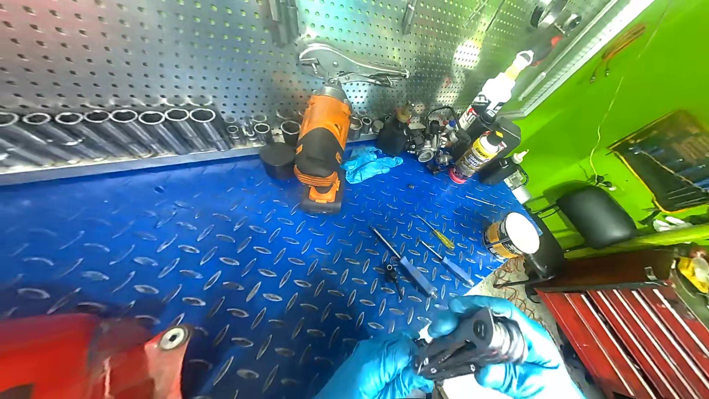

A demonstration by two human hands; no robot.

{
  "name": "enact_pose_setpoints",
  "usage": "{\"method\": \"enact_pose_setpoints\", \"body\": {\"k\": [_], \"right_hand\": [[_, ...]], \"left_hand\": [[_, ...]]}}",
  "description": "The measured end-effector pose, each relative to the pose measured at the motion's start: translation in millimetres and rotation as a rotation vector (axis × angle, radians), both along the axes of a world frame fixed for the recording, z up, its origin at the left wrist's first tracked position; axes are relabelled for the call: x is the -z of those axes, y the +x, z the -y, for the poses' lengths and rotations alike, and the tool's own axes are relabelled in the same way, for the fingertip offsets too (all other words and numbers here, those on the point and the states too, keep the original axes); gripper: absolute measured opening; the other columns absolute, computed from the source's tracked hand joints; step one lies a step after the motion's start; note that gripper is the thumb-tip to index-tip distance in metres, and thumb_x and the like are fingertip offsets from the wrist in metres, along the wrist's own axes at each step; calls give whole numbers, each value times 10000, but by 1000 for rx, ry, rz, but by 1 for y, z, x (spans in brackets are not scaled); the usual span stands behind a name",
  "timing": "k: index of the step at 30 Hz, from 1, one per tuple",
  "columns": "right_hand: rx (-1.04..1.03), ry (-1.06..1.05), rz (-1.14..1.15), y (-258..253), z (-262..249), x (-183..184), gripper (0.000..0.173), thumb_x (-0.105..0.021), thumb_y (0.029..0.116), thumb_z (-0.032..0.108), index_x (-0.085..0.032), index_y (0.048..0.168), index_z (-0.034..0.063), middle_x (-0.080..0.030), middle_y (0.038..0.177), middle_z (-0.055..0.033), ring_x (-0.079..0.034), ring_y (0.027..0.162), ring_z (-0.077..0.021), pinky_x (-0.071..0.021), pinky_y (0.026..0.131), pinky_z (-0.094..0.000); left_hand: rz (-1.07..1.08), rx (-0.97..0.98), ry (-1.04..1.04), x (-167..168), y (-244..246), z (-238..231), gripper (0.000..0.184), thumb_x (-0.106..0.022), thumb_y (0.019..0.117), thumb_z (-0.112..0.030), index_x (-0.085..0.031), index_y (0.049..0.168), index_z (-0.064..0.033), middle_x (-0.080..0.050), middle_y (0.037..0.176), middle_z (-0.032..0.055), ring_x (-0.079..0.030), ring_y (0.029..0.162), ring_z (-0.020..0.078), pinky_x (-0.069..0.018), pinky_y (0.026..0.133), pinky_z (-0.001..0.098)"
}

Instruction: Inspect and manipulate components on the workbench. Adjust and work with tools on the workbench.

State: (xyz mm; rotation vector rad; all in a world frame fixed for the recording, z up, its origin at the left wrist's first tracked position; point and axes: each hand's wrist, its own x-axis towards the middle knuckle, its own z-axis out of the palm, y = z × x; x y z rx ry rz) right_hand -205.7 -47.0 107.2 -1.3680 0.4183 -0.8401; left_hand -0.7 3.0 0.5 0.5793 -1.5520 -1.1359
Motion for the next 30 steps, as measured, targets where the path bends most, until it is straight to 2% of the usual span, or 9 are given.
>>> {"method": "enact_pose_setpoints", "body": {"k": [3, 6, 9, 12, 16, 21, 24, 26, 30], "right_hand": [[92, -114, -83, 2, 2, 6, 502, -776, 902, 190, -616, 1375, 141, -640, 1311, 60, -598, 1160, -30, -504, 998, -221], [191, -194, -161, 6, -2, 7, 399, -792, 895, 238, -660, 1264, 161, -656, 1236, 88, -574, 1159, -7, -485, 999, -193], [115, -318, -306, -6, -1, 1, 349, -611, 1024, 339, -596, 1334, 180, -576, 1364, 51, -466, 1321, -68, -375, 1130, -290], [10, -223, -252, -14, 3, 0, 358, -575, 1051, 233, -585, 1394, 131, -556, 1475, -33, -511, 1358, -145, -428, 1148, -364], [-46, -138, -180, -15, 4, 2, 449, -685, 985, 219, -585, 1415, 134, -642, 1332, -2, -603, 1201, -96, -506, 1038, -291], [120, -161, -217, 0, -3, 4, 409, -861, 820, 210, -680, 1184, 168, -667, 1156, 98, -615, 1098, -3, -537, 954, -209], [104, -300, -318, -5, -5, -4, 448, -706, 955, 406, -630, 1333, 180, -604, 1374, 77, -524, 1298, -30, -452, 1097, -255], [-3, -291, -335, -14, -1, -11, 475, -621, 1024, 317, -528, 1451, 134, -529, 1491, 10, -472, 1384, -87, -408, 1166, -304], [-14, -162, -208, -16, 3, -2, 416, -716, 963, 197, -593, 1358, 150, -669, 1248, 5, -635, 1146, -93, -538, 988, -265]], "left_hand": [[255, 66, 164, -53, 14, 6, 205, -569, 978, -18, -664, 841, 101, -703, 855, 205, -687, 905, 182, -517, 890, 254], [3, 12, -47, 6, -4, 3, 263, -527, 1067, -131, -631, 914, 54, -670, 896, 190, -670, 939, 189, -536, 882, 263], [-16, 23, -1, 10, -2, 0, 271, -497, 1080, -163, -649, 978, 36, -698, 945, 151, -677, 974, 134, -533, 914, 245], [-16, 37, 3, 11, -2, -1, 269, -497, 1081, -163, -652, 989, 36, -717, 933, 147, -690, 969, 142, -534, 930, 261], [12, 76, -43, 7, -2, 2, 287, -499, 1082, -154, -663, 949, 41, -679, 893, 168, -668, 971, 200, -519, 939, 287], [29, 67, -57, 8, -2, 2, 272, -506, 1078, -155, -643, 966, 51, -676, 928, 188, -673, 985, 210, -536, 922, 296], [31, 62, -69, 8, -1, 3, 277, -506, 1075, -153, -649, 956, 52, -667, 905, 185, -664, 932, 197, -539, 869, 275], [30, 68, -68, 9, 0, 3, 291, -507, 1075, -159, -647, 936, 54, -664, 890, 191, -663, 944, 210, -531, 888, 285], [10, 91, -73, 10, -2, 6, 268, -494, 1082, -151, -645, 966, 38, -665, 905, 168, -659, 958, 197, -525, 908, 284]]}}
